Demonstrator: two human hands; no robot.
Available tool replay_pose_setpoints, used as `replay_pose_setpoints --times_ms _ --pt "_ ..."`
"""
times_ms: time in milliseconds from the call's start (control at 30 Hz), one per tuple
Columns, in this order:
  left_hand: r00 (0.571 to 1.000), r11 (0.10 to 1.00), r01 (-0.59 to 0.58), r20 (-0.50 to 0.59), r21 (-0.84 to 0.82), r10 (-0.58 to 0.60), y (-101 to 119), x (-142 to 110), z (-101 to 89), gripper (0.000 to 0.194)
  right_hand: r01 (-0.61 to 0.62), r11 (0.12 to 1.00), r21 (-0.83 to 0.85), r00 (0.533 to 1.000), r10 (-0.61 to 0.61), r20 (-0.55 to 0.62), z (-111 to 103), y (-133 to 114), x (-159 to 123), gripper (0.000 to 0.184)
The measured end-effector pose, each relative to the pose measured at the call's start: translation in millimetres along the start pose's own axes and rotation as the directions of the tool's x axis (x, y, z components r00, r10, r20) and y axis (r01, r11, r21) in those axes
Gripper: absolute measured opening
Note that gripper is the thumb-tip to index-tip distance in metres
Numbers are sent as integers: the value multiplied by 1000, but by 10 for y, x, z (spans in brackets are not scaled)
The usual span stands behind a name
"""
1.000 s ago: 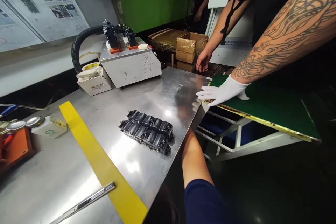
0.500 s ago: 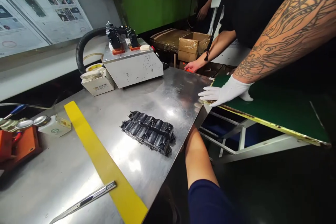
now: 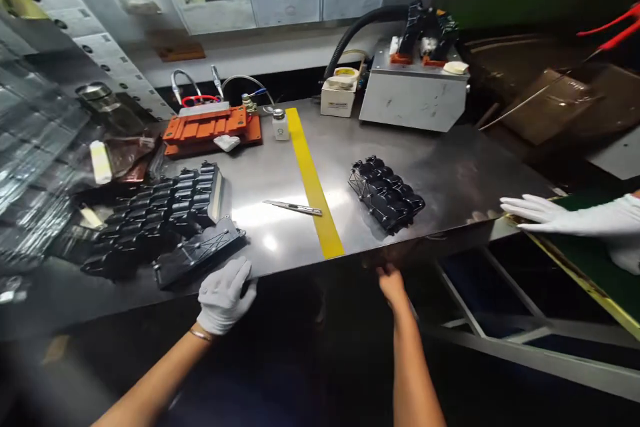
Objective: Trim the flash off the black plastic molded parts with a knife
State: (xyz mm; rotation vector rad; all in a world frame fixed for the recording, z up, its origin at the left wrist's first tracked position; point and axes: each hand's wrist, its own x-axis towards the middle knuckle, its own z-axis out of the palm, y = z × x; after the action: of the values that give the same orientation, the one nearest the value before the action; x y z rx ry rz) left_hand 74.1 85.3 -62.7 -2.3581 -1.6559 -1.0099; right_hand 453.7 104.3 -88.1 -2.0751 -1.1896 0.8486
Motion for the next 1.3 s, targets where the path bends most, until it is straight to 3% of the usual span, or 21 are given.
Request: replay_pose_setpoints --times_ms 100,200,233,300,367,433,500,600,733,900,1000,1100,1233,1300 --pt "995 998 27 102 -62 -20 -37 107 -277 20 69 998 -5 949 -64 308 -60 -181 -415 17" --pt "976 982 183 131 -46 -176 -232 349 -691 28 340 940 -4 838 -301 455 -86 -708 -659 29" --pt "959 968 249 150 -28 -242 -333 458 -813 33 442 892 -92 833 -370 412 -37 -949 -682 31" --pt "905 939 344 266 1 -332 -539 690 -983 39 471 865 -173 858 -405 315 160 -1454 -633 30" --pt "827 925 379 445 10 -343 -685 887 -1049 48 479 846 -236 873 -428 235 448 -1893 -492 31" --pt "758 915 402 551 26 -349 -731 995 -1050 62 483 827 -288 874 -440 205 750 -2190 -336 38" --pt "709 903 427 604 42 -363 -693 1000 -1035 74 462 822 -332 886 -416 203 999 -2334 -233 38" --pt "675 878 476 620 48 -400 -556 875 -1031 85 405 837 -368 914 -366 174 1200 -2350 -213 32" --pt "683 831 557 571 -3 -456 -370 674 -1047 89 373 873 -314 927 -342 151 1192 -2233 -361 35" --pt "684 698 680 540 -227 -491 -268 475 -1107 81 408 907 -106 908 -390 153 1124 -1977 -980 30" --pt "687 519 715 609 -469 -396 -173 235 -1096 59 428 903 35 886 -426 182 1215 -1737 -1547 39" --pt "702 269 711 647 -649 -297 35 -81 -1029 53 430 886 174 866 -459 197 1332 -1533 -2039 52" --pt "676 -42 697 675 -716 -295 350 -398 -1029 56 362 783 506 849 -501 167 1346 -1468 -2442 61" --pt "638 -171 703 719 -690 -275 443 -480 -1110 56 327 763 558 847 -498 185 1309 -1508 -2556 60"
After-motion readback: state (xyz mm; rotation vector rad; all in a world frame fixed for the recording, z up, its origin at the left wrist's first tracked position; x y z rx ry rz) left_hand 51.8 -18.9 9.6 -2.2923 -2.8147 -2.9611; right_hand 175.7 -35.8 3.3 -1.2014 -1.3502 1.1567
